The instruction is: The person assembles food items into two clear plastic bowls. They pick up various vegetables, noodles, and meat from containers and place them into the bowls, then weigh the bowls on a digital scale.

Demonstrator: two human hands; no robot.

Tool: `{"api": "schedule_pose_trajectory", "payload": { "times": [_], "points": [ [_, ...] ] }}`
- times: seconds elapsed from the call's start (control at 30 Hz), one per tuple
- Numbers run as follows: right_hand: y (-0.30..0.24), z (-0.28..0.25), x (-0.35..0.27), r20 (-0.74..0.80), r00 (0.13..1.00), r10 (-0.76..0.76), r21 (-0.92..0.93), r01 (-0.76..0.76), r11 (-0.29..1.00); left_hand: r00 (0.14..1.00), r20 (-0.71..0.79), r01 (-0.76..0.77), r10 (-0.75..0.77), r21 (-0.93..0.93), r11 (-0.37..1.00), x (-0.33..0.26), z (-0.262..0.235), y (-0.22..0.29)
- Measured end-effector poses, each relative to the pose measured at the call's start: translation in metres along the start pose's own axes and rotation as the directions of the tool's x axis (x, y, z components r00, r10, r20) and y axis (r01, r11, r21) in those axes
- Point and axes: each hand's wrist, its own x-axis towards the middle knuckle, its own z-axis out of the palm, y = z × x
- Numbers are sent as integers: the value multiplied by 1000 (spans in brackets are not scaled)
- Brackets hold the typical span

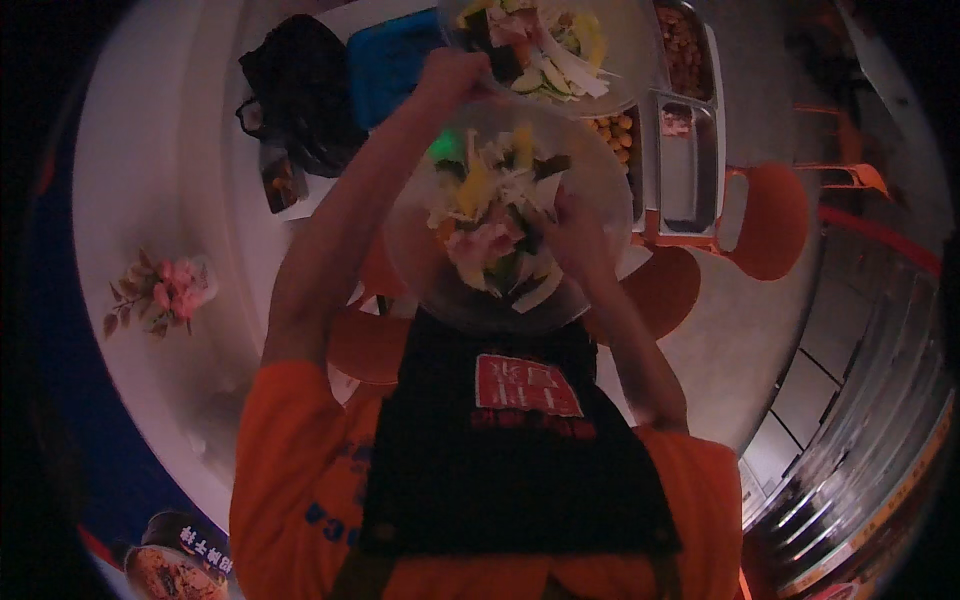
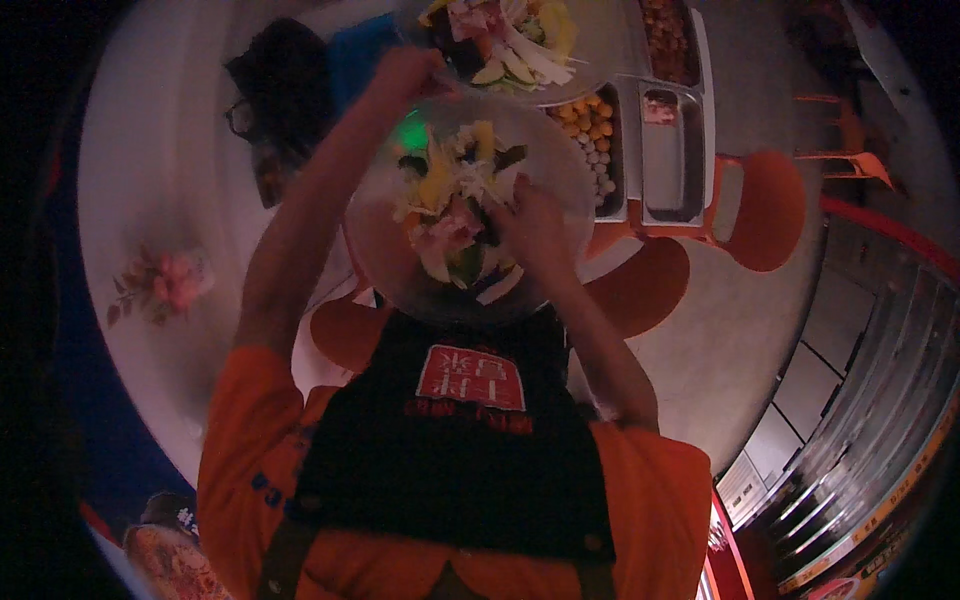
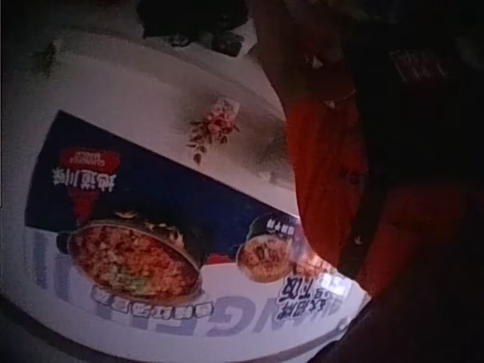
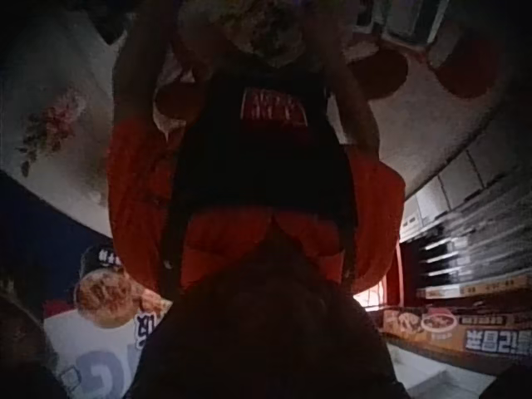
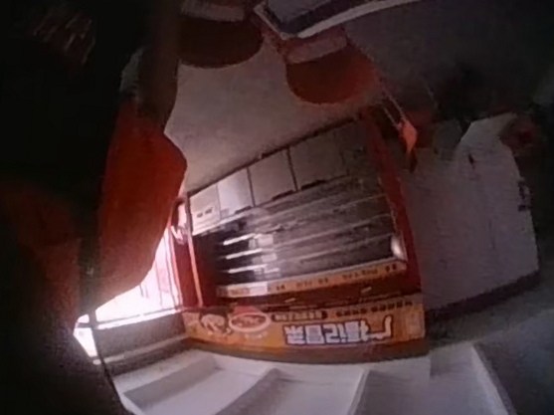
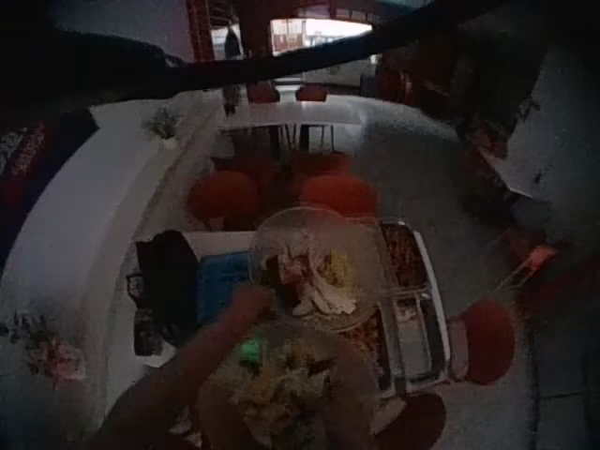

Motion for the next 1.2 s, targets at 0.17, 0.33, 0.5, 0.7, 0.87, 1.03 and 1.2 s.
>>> {"api": "schedule_pose_trajectory", "payload": {
  "times": [0.17,0.33,0.5,0.7,0.87,1.03,1.2],
  "points": [
    [19,17,8,-88,996,19,-17,-21,1000,981,66,192,-182,-461,866,-11,-12,29],
    [-2,-7,4,-30,994,102,55,-100,993,922,86,300,-378,-777,554,-14,-12,23],
    [-65,-13,-22,-102,995,2,-66,-9,998,910,57,301,-410,-771,561,-14,-11,25],
    [-81,18,-18,42,962,-270,-49,272,961,997,-55,-71,54,-393,917,3,-4,-44],
    [-56,19,-42,146,878,-456,-455,468,757,981,14,165,-193,-584,795,-4,-1,-30],
    [-44,48,-52,135,761,-634,-425,623,657,974,68,-218,218,-5,976,15,-1,-63],
    [-18,-1,-24,-78,915,-395,-348,347,871,990,47,-129,134,-85,988,2,-9,-48]
  ]
}}
